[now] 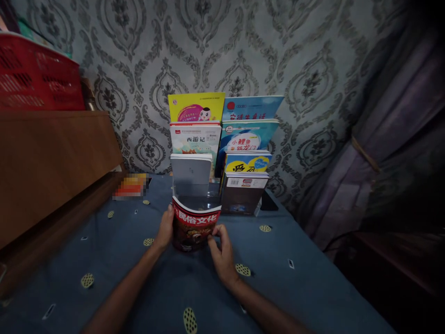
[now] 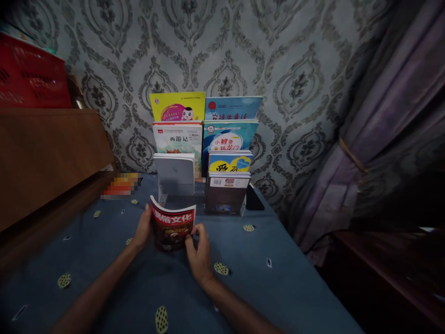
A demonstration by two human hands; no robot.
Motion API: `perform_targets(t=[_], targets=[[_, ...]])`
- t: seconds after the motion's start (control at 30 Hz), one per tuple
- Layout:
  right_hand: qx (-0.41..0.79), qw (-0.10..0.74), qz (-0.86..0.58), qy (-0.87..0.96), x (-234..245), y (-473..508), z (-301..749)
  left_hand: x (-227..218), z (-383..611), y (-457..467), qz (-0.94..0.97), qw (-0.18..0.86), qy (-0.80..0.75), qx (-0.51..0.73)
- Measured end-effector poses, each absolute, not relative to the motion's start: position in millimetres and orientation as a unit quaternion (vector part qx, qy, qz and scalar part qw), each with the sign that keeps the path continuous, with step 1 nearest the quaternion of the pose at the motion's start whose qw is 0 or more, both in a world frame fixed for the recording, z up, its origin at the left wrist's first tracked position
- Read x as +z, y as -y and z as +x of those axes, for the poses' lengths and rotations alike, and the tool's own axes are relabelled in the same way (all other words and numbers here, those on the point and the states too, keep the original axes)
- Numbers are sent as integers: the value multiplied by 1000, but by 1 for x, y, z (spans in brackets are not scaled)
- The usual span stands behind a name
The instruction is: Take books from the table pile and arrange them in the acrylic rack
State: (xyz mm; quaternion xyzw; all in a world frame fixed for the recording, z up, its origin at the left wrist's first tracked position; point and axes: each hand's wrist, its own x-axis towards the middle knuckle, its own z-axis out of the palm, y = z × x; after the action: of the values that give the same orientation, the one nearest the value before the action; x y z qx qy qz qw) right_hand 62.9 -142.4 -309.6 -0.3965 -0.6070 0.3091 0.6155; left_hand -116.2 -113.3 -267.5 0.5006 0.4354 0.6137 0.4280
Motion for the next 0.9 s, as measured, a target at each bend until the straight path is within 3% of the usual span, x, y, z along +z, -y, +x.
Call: perform_targets(t=[0.17, 0.4, 0.57, 0.9], targets=[[340, 604, -399, 600, -310, 140, 66, -233, -138, 130, 636, 441, -434, 462], [337, 608, -411, 590, -311, 140, 61, -215, -154, 152, 700, 324, -507, 385], [308, 626, -391, 600, -296, 124, 54, -204, -141, 144, 682, 270, -523, 433], [160, 716, -297, 611, -202, 38, 39, -141, -134, 65, 679, 81, -414, 601]])
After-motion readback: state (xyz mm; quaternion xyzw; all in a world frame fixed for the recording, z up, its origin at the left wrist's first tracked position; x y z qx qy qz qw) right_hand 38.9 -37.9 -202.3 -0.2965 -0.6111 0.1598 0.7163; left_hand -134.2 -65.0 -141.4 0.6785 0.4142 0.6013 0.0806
